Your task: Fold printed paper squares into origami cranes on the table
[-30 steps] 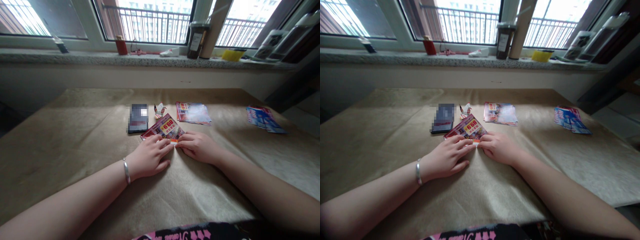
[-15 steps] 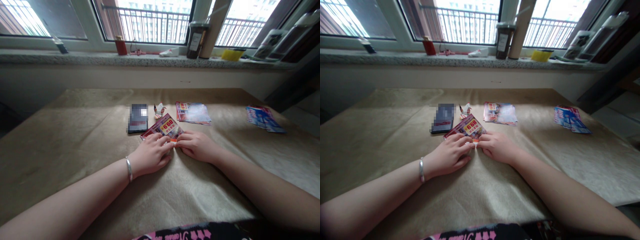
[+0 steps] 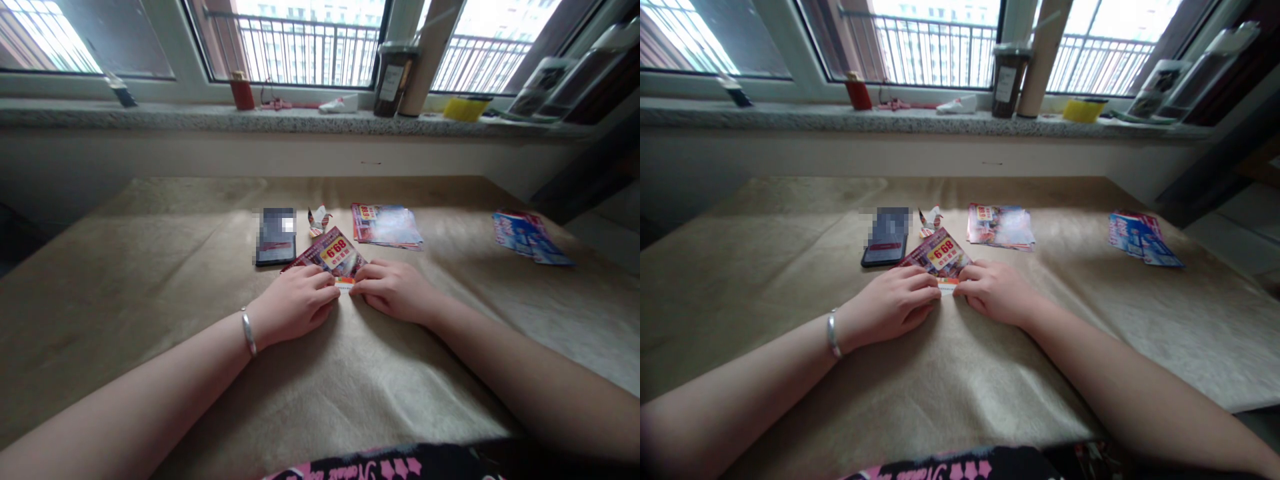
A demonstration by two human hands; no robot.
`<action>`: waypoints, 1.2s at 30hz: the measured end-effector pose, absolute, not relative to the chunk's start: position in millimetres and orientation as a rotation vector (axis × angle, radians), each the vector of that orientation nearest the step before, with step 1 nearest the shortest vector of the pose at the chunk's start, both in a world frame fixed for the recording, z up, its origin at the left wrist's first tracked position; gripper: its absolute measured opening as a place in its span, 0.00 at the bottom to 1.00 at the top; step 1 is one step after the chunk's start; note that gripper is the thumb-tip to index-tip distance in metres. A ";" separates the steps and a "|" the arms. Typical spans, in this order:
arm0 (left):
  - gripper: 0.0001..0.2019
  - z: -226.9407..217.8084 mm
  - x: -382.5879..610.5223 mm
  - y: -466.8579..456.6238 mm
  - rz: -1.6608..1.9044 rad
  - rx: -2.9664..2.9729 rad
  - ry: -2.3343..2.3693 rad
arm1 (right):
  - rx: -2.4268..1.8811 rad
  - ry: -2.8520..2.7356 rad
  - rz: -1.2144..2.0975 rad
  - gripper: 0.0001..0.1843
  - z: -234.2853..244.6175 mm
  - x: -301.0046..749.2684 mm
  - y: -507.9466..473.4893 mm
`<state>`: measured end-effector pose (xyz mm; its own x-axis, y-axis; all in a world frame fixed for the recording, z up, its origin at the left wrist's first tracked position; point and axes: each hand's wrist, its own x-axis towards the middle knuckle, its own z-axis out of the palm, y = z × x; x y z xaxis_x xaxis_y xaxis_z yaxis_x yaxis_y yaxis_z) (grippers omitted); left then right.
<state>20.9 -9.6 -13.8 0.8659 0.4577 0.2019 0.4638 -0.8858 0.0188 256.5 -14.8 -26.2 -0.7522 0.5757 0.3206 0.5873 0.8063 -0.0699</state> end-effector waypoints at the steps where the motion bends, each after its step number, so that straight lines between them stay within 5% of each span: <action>1: 0.10 -13.7 20.1 -9.0 -0.325 -3.008 -0.735 | -0.888 -2.665 -0.049 0.13 -26.3 256.5 -14.9; 36: 0.07 -8.6 2.4 5.0 -0.344 -3.206 -0.622 | -0.852 -2.673 -0.078 0.14 -31.1 263.0 -15.0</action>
<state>2.4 5.0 -8.6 0.9069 0.3826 0.1763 0.3530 -0.9186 0.1780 263.0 -15.0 -31.1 -0.7650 0.5533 0.3296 0.5715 0.8192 -0.0485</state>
